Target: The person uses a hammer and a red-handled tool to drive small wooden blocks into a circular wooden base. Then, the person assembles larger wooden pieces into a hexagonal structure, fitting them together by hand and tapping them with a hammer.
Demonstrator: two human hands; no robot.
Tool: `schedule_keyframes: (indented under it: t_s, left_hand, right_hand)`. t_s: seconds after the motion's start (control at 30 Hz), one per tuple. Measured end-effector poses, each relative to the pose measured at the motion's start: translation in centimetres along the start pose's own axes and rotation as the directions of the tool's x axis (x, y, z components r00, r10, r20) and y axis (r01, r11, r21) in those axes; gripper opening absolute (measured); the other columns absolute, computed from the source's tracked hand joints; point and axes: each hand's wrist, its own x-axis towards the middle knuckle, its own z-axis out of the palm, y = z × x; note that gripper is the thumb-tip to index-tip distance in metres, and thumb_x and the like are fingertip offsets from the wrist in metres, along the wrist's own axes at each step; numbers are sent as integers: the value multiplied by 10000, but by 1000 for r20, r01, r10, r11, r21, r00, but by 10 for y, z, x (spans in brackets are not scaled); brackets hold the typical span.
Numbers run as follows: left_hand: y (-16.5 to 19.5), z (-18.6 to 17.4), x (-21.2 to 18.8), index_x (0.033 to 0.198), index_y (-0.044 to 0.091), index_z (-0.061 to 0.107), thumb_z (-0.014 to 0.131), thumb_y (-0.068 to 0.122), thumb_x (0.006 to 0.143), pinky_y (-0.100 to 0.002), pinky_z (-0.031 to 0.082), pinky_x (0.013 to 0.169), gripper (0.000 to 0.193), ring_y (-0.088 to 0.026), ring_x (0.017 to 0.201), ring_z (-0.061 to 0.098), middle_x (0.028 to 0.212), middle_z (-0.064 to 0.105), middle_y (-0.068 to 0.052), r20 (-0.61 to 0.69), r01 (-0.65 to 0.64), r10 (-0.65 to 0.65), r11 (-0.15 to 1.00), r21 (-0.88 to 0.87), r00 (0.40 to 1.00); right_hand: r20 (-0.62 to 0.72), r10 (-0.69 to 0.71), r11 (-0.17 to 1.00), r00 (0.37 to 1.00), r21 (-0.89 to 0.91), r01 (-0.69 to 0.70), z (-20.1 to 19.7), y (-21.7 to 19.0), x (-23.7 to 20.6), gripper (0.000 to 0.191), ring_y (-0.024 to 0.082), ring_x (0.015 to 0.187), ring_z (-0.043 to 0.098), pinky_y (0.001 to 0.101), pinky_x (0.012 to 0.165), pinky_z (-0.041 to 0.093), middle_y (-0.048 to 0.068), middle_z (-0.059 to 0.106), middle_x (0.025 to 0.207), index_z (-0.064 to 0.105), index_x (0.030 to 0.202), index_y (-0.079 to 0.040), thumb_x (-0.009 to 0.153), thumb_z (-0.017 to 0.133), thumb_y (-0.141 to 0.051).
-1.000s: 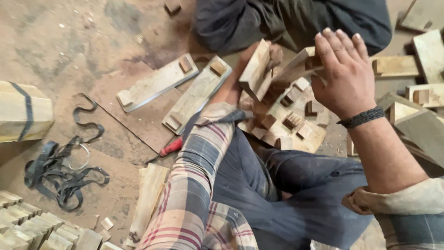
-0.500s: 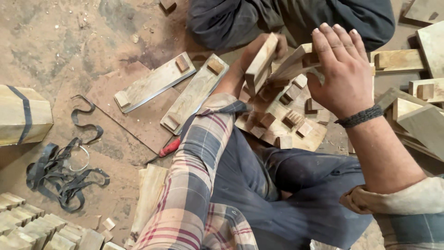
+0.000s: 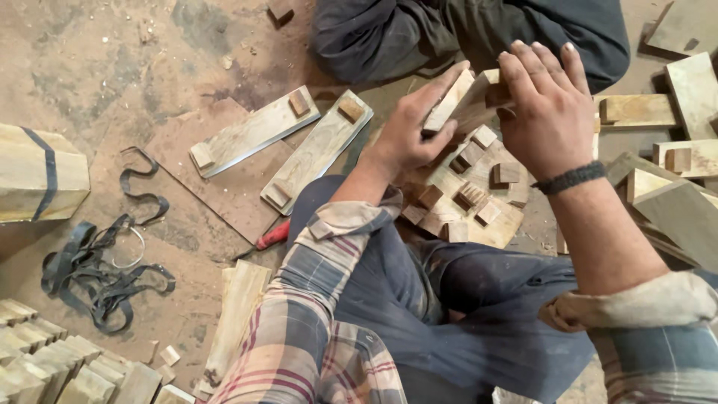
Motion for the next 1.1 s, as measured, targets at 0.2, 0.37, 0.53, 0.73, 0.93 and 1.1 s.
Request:
schedule_keyframes:
  t_s: [0.2, 0.37, 0.53, 0.73, 0.93, 1.1]
  left_hand:
    - [1, -8, -7, 1619, 89, 369, 637, 69, 890, -356, 564, 1128, 777, -295, 1259, 715, 1375, 662, -224, 9, -80, 80, 997, 20, 997]
    - [3, -11, -5, 1609, 69, 375, 646, 44, 890, -346, 524, 1211, 769, -320, 1371, 663, 1502, 608, -219, 52, -60, 59, 998, 12, 997]
    - [-6, -12, -5, 1610, 72, 361, 649, 24, 891, -350, 494, 1234, 776, -318, 1403, 638, 1537, 579, -199, 94, -121, 121, 993, -7, 988]
    - [-13, -7, -5, 1608, 107, 388, 664, 72, 935, -354, 538, 1155, 729, -306, 1326, 689, 1453, 652, -188, 85, -17, 19, 1000, -25, 996]
    - [-33, 0, -4, 1570, 134, 430, 679, 233, 984, -358, 601, 1022, 644, -302, 1140, 765, 1280, 736, -184, 67, 21, -23, 999, 26, 997]
    - [-60, -3, -16, 1527, 108, 452, 658, 304, 1000, -435, 558, 962, 599, -395, 1092, 696, 1209, 697, -215, 157, -17, -22, 970, 242, 987]
  right_hand:
    - [-71, -48, 993, 996, -114, 39, 9, 9, 3, 365, 221, 1349, 625, 456, 1308, 304, 79, 686, 1391, 645, 1280, -84, 931, 753, -66]
    - [-95, -105, 986, 990, -142, 91, 17, 23, -3, 234, 155, 1275, 667, 435, 1347, 225, 14, 709, 1293, 621, 1195, -107, 972, 670, -56]
    - [-102, -144, 971, 984, -209, 121, 17, 29, -7, 165, 117, 1204, 668, 401, 1351, 155, -24, 685, 1229, 618, 1163, -134, 1009, 649, -85]
    - [-66, -106, 988, 992, -117, 98, 18, 25, -2, 160, 131, 1133, 682, 404, 1398, 173, -10, 718, 1199, 624, 1125, -131, 979, 679, -101]
    - [-40, -145, 966, 989, -224, 132, 17, 29, 1, 255, 87, 1139, 725, 334, 1379, 219, -40, 752, 1219, 667, 1160, -170, 935, 746, -80]
    - [-63, -145, 988, 987, -53, 142, 18, 31, 8, 183, 146, 1091, 723, 427, 1330, 323, 35, 747, 1171, 629, 1084, -127, 965, 762, -165]
